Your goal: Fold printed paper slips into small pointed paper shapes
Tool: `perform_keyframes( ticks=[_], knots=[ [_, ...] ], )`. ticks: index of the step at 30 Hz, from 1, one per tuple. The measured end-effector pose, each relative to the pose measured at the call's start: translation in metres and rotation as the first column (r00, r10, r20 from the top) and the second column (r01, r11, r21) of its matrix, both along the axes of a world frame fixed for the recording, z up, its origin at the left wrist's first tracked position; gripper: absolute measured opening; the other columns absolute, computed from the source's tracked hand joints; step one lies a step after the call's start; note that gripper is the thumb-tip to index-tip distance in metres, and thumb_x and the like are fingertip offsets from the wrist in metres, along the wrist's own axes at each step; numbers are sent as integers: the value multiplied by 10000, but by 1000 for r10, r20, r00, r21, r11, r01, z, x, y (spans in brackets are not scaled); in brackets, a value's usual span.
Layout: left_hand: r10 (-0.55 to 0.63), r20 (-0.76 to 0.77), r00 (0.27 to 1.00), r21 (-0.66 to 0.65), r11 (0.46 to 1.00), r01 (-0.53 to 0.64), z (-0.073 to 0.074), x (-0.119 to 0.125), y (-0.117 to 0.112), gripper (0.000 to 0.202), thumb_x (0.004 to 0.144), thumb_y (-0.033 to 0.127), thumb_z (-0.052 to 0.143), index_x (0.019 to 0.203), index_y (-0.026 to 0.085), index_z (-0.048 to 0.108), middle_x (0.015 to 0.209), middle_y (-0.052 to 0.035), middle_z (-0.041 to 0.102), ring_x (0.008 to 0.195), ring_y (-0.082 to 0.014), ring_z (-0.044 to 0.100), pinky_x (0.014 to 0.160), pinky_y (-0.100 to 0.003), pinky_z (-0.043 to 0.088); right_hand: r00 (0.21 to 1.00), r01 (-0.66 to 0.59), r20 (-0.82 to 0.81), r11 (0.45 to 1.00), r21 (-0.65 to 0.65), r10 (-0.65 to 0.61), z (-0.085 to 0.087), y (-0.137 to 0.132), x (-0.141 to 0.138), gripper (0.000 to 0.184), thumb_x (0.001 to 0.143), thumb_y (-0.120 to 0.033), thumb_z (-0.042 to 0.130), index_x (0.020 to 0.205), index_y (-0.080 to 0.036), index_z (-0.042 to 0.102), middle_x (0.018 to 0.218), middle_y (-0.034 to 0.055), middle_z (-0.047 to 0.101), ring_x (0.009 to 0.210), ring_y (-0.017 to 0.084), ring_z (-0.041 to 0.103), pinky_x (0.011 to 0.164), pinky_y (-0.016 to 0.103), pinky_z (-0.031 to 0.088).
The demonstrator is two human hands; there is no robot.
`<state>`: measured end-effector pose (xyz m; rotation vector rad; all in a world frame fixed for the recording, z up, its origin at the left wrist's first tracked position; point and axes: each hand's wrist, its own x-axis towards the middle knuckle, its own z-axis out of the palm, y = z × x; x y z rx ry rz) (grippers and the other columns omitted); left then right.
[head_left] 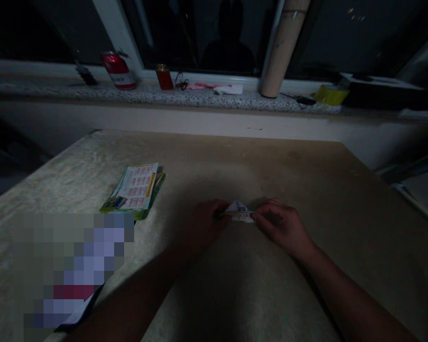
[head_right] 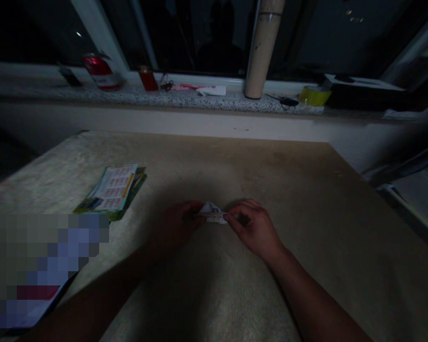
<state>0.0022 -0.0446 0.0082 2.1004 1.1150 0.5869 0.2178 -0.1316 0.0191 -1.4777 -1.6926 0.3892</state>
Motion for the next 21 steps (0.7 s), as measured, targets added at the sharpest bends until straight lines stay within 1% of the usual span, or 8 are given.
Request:
perform_keyframes(
  ticks=[3,5,7,9,11,16,18,21],
  knots=[
    [6,-23,1000,83,997,-4,0,-4,3,140,865,288,682,981,218,715,978,-34,732,950,-222,654,918,-395,490,999,-17,32,1000,24,16,0,0,2,63,905,-266,668,865,-227,697,855,33,722,835,200,654,794,366,495],
    [-52,-16,999,183,982,54,2,-7,5,62,860,262,686,887,211,709,902,-19,719,905,-206,646,912,-388,474,998,-19,58,999,50,16,0,0,4,32,900,-241,666,890,-231,695,883,33,724,866,205,657,820,377,496],
    [-139,-30,990,315,939,142,4,-9,6,41,857,229,684,829,200,688,868,-16,700,894,-197,631,923,-386,452,998,-15,67,997,71,10,0,0,4,32,893,-226,665,911,-232,691,916,39,724,897,211,657,836,386,501],
    [-207,-69,976,436,873,217,5,-9,5,51,857,201,675,809,187,666,869,-23,686,907,-197,614,934,-384,432,998,-19,67,996,83,13,-1,0,4,51,890,-215,661,928,-229,691,957,52,720,922,215,656,841,388,506],
    [-246,-125,961,508,816,275,5,-8,4,61,866,189,657,806,180,653,883,-33,680,908,-198,602,925,-378,423,996,-44,82,995,91,36,-2,0,4,70,885,-195,656,935,-225,694,985,58,715,940,217,652,850,390,504],
    [-293,-285,913,563,719,407,5,-4,-1,132,912,199,597,792,176,648,847,-39,667,836,-189,581,880,-367,414,976,-173,147,983,67,162,-4,-1,1,164,903,-125,592,971,-226,702,985,55,716,934,209,648,850,391,488],
    [-303,-316,899,567,699,436,5,-3,-2,140,927,203,583,809,174,652,850,-38,663,823,-184,574,876,-362,411,962,-224,171,974,41,214,-6,-1,0,205,900,-96,577,988,-229,707,988,52,724,947,209,647,862,391,484],
    [-320,-338,885,564,683,463,7,-5,-2,121,928,201,589,840,172,666,866,-36,666,834,-184,575,888,-365,404,942,-258,213,966,-28,258,-7,0,0,192,877,-101,622,988,-230,712,989,44,735,963,212,649,897,400,475]
  ],
)
